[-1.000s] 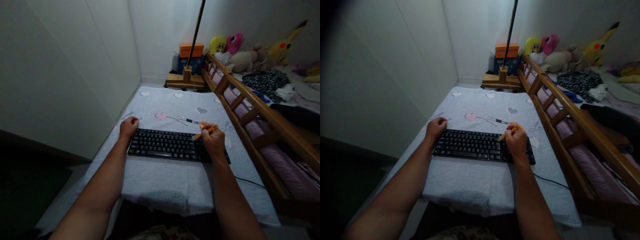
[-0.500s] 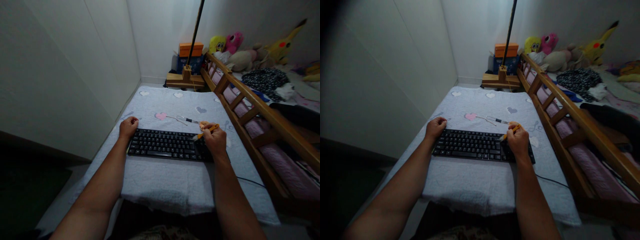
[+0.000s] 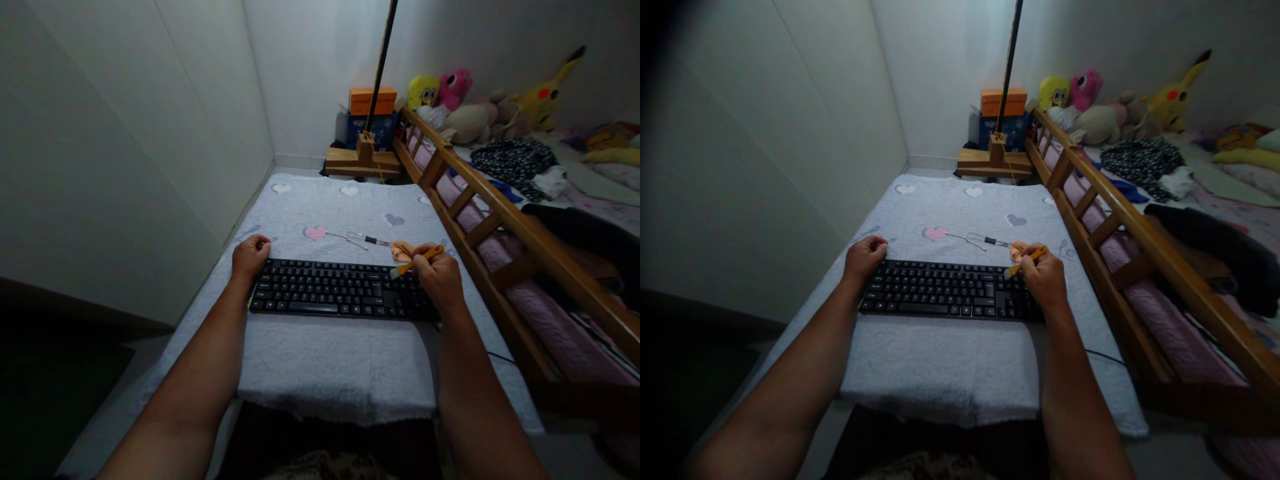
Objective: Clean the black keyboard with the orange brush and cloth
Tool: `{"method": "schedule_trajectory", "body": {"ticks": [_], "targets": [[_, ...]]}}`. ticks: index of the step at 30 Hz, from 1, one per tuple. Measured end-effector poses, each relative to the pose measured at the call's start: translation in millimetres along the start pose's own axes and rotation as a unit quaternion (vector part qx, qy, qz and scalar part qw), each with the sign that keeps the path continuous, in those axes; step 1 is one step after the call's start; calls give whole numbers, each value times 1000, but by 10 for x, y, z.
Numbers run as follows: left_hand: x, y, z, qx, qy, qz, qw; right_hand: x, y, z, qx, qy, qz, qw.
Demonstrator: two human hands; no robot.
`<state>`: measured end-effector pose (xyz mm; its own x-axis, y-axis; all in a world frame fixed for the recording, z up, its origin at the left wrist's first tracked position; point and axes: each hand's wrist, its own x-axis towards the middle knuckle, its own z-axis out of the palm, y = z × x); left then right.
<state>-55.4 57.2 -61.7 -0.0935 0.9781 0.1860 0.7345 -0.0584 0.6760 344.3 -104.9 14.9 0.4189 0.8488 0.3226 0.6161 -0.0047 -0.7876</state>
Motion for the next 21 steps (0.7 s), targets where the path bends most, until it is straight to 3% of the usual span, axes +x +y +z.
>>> {"method": "schedule_trajectory", "body": {"ticks": [4, 7, 14, 21], "targets": [[-3, 17, -11, 2, -2, -4, 1000, -2, 28, -154, 43, -44, 34, 997], [2, 1, -5, 9, -3, 1, 1000, -58, 74, -115, 63, -62, 38, 995], [35, -65, 24, 21, 1, 8, 1000, -142, 182, 67, 69, -49, 59, 995], [37, -67, 22, 19, 2, 16, 1000, -100, 263, -74, -18, 8, 21, 1000]]}}
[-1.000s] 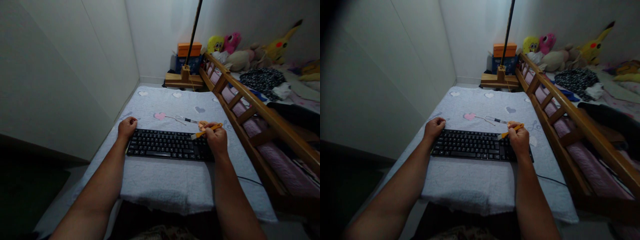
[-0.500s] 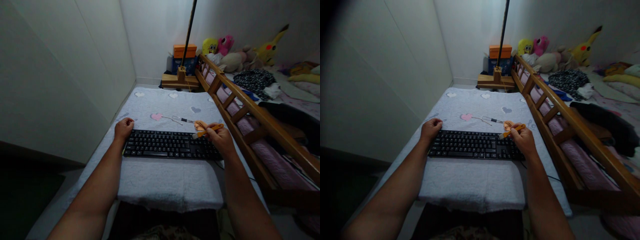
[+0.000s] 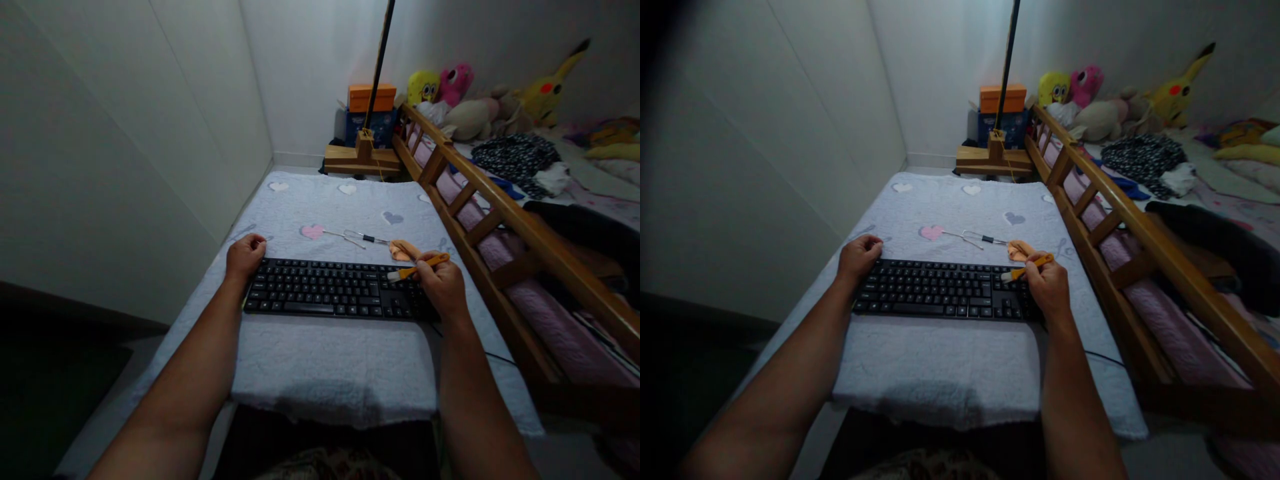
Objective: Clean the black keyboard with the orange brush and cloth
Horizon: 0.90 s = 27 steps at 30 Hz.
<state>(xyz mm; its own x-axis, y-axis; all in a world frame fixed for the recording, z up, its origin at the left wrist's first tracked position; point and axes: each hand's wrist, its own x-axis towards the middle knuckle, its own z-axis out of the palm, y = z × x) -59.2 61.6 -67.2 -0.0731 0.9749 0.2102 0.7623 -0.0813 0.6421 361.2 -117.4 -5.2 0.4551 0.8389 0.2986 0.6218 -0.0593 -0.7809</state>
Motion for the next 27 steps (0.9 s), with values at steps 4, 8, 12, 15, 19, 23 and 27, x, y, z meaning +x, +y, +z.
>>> {"method": "schedule_trajectory", "body": {"ticks": [4, 8, 12, 15, 19, 23, 27], "targets": [[-7, 6, -3, -2, 1, 0, 1000, 10, 51, -72, -15, 21, 3, 1000], [-9, 12, -9, 2, 0, 1, 1000, 23, 78, -137, -16, 51, 14, 998], [-8, 7, -13, 9, -1, 0, 1000, 19, 71, -180, 19, 81, 33, 996], [-6, -3, -10, 8, 2, -4, 1000, -21, 24, -128, 87, 67, 52, 993], [1, -16, -3, 5, -3, -3, 1000, -106, -81, 43, 160, -21, 56, 985], [5, -25, 0, 3, -4, -3, 1000, -147, -128, 145, 126, -62, 40, 989], [0, -26, 1, 7, -4, -7, 1000, -127, -85, 89, 50, -34, 11, 998]]}}
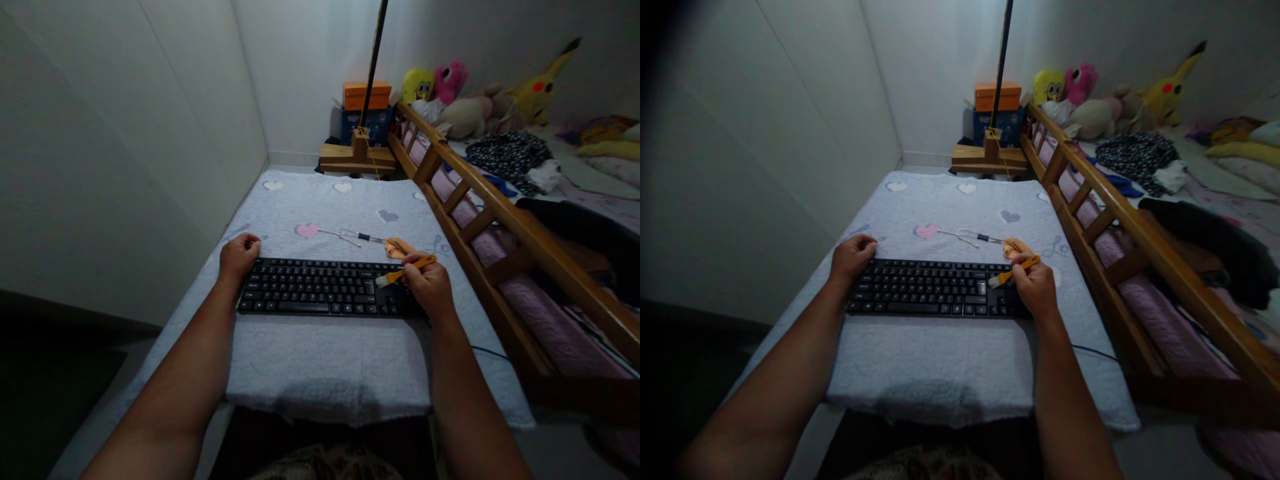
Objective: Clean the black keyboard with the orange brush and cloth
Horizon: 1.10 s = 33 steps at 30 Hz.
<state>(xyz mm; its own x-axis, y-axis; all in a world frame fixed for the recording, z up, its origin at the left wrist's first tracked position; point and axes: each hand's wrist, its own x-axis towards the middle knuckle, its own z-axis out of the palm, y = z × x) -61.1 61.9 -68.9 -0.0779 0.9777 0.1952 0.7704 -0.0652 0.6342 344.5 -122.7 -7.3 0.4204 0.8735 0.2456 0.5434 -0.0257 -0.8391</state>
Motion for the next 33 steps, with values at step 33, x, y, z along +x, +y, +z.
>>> {"method": "schedule_trajectory", "body": {"ticks": [33], "targets": [[-17, 42, -21, -3, -1, -4, 1000, 33, 64, -149, 22, 112, 15, 993]]}}
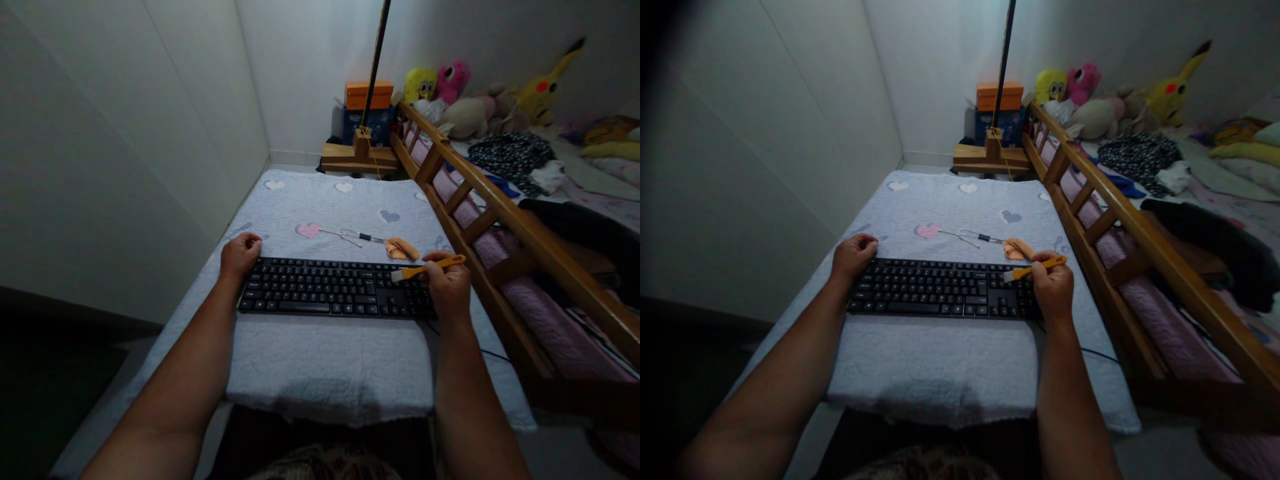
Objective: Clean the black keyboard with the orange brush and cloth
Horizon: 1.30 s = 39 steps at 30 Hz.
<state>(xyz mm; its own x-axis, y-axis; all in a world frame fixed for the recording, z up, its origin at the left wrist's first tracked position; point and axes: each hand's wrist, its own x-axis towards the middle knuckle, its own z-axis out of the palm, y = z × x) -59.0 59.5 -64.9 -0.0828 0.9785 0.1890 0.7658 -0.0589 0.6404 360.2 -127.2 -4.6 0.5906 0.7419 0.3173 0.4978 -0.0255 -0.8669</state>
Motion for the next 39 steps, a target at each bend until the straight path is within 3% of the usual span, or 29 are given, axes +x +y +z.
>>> {"method": "schedule_trajectory", "body": {"ticks": [6, 9, 13, 18, 23, 27, 35, 39], "targets": [[1, -1, 0, 0, 0, -1, 1000, -104, -57, 172, 43, -91, 8, 995], [4, -5, 5, 1, 3, 1, 1000, -88, -41, 169, 1, -90, -11, 996], [5, -12, 9, 1, 4, 5, 1000, -13, 10, 77, -54, -41, -44, 997], [2, -1, 2, -3, 3, 4, 1000, 24, 19, 7, -42, 0, -22, 999], [0, 8, 1, -2, 3, -7, 1000, -56, -36, 122, 65, -63, 22, 996], [1, 4, 2, -6, 4, -3, 1000, -92, -41, 188, 39, -102, 12, 994], [-12, 29, -11, -10, 2, -3, 1000, 49, 41, -27, -77, 9, -34, 996], [-10, 19, -4, -7, 0, 3, 1000, 71, 38, -75, -64, 30, -15, 997]]}}
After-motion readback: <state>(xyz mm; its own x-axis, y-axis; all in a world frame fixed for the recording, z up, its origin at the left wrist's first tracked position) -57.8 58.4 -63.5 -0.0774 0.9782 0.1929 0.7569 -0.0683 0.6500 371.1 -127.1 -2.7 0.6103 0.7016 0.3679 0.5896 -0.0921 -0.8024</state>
